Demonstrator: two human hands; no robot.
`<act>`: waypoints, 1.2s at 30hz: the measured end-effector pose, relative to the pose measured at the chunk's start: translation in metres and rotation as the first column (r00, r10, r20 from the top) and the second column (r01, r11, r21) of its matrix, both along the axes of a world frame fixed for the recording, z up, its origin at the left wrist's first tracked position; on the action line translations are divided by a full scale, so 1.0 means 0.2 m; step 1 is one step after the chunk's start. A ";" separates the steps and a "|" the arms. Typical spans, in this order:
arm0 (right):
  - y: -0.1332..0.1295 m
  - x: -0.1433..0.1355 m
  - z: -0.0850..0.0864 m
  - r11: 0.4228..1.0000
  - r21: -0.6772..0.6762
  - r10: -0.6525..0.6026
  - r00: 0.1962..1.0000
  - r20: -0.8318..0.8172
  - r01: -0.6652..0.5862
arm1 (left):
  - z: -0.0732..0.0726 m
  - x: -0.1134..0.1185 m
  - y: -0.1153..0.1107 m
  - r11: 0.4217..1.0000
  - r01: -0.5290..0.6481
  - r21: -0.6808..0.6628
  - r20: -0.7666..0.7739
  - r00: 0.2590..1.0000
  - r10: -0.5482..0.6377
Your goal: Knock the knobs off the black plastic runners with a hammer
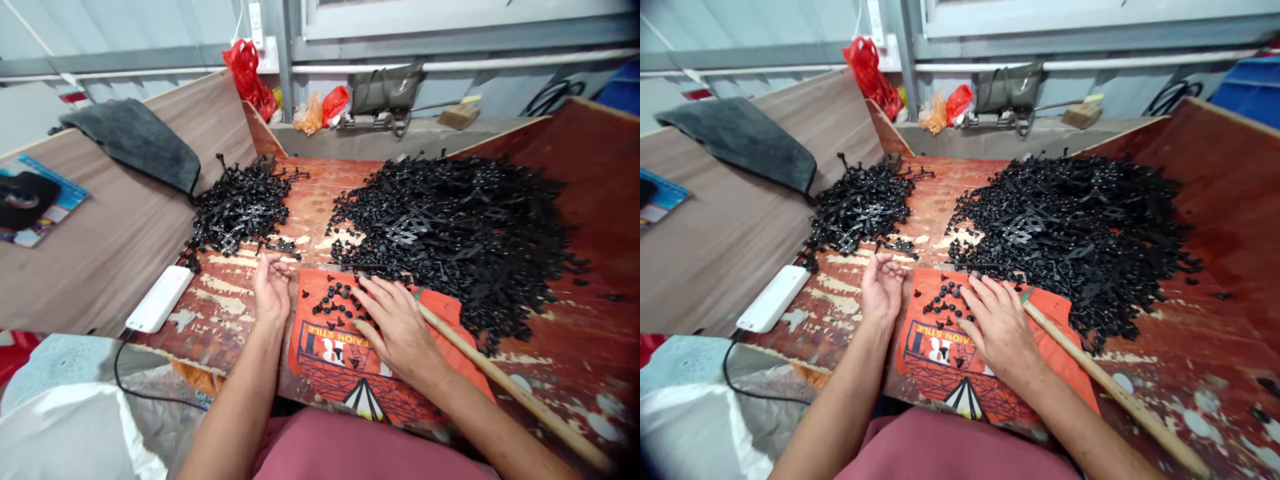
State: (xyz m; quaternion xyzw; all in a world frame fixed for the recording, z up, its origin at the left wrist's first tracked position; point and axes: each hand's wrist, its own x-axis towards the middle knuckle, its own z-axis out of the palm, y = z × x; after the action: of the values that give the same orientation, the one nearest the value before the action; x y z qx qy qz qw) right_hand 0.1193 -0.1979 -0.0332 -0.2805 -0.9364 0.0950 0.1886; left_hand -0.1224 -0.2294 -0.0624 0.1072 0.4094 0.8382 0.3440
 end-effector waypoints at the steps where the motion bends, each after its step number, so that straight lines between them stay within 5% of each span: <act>1: -0.03 -0.02 0.03 0.995 -0.030 0.092 0.995 -0.042 -0.093 | 0.00 -0.03 0.00 1.000 -0.021 0.012 0.029 0.999 0.021; 3: -0.09 -0.08 0.10 0.925 -0.097 0.361 0.930 -0.074 -0.367 | 0.02 -0.09 -0.01 0.998 -0.050 0.029 0.051 0.997 0.049; 5: -0.14 -0.16 0.14 0.848 -0.142 0.509 0.859 -0.051 -0.511 | 0.06 -0.14 -0.05 0.996 -0.055 0.065 0.035 0.998 0.052; 8: -0.15 -0.22 0.14 0.842 -0.182 0.505 0.861 -0.068 -0.508 | 0.16 -0.21 -0.19 0.991 -0.069 0.110 -0.100 0.992 0.081; 12: -0.13 -0.14 0.15 0.854 -0.183 0.462 0.872 -0.163 -0.486 | 0.25 -0.26 -0.52 0.967 -0.249 0.061 -0.311 0.916 0.255; 15: -0.13 -0.02 0.20 0.874 -0.174 0.423 0.887 -0.187 -0.454 | 0.18 -0.21 -0.80 0.892 -0.452 -0.003 -0.349 0.837 0.422; 18: -0.14 0.09 0.23 0.904 -0.166 0.358 0.911 -0.206 -0.393 | 0.00 -0.04 -1.04 0.785 -0.574 -0.235 -0.413 0.790 0.454; 19: -0.15 0.12 0.24 0.912 -0.169 0.337 0.917 -0.212 -0.374 | -0.06 0.04 -1.11 0.770 -0.533 -0.352 -0.452 0.817 0.358; 21: -0.19 0.17 0.23 0.920 -0.184 0.302 0.925 -0.231 -0.347 | -0.15 0.19 -1.21 0.767 -0.263 -0.586 -0.476 0.877 -0.062; 23: -0.24 0.22 0.22 0.922 -0.219 0.261 0.932 -0.252 -0.318 | -0.20 0.33 -1.27 0.696 -0.016 -0.718 -0.492 0.720 -0.490; 25: -0.30 0.26 0.21 0.905 -0.301 0.219 0.936 -0.275 -0.301 | -0.21 0.41 -1.30 0.614 0.063 -0.787 -0.520 0.469 -0.714; 27: -0.37 0.31 0.20 0.845 -0.441 0.194 0.942 -0.274 -0.302 | -0.21 0.44 -1.32 0.559 0.032 -0.829 -0.522 0.317 -0.792; 31: -0.54 0.38 0.14 0.687 -0.674 0.329 0.943 -0.046 -0.272 | -0.23 0.46 -1.39 0.502 -0.037 -0.864 -0.492 0.273 -0.827; 34: -0.65 0.38 -0.05 0.749 -0.601 0.442 0.886 0.141 -0.279 | -0.27 0.50 -1.47 0.530 -0.105 -0.841 -0.538 0.252 -0.804; 36: -0.70 0.33 -0.24 0.892 -0.408 0.311 0.919 0.244 -0.194 | -0.28 0.53 -1.50 0.530 -0.175 -0.830 -0.557 0.204 -0.805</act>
State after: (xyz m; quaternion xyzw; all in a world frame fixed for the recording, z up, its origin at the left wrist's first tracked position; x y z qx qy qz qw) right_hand 0.1847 -0.3378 -0.0819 -0.1971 -0.9469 0.2522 -0.0285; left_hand -0.0155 -0.5302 -0.1176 0.5128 0.7938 0.2292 0.2333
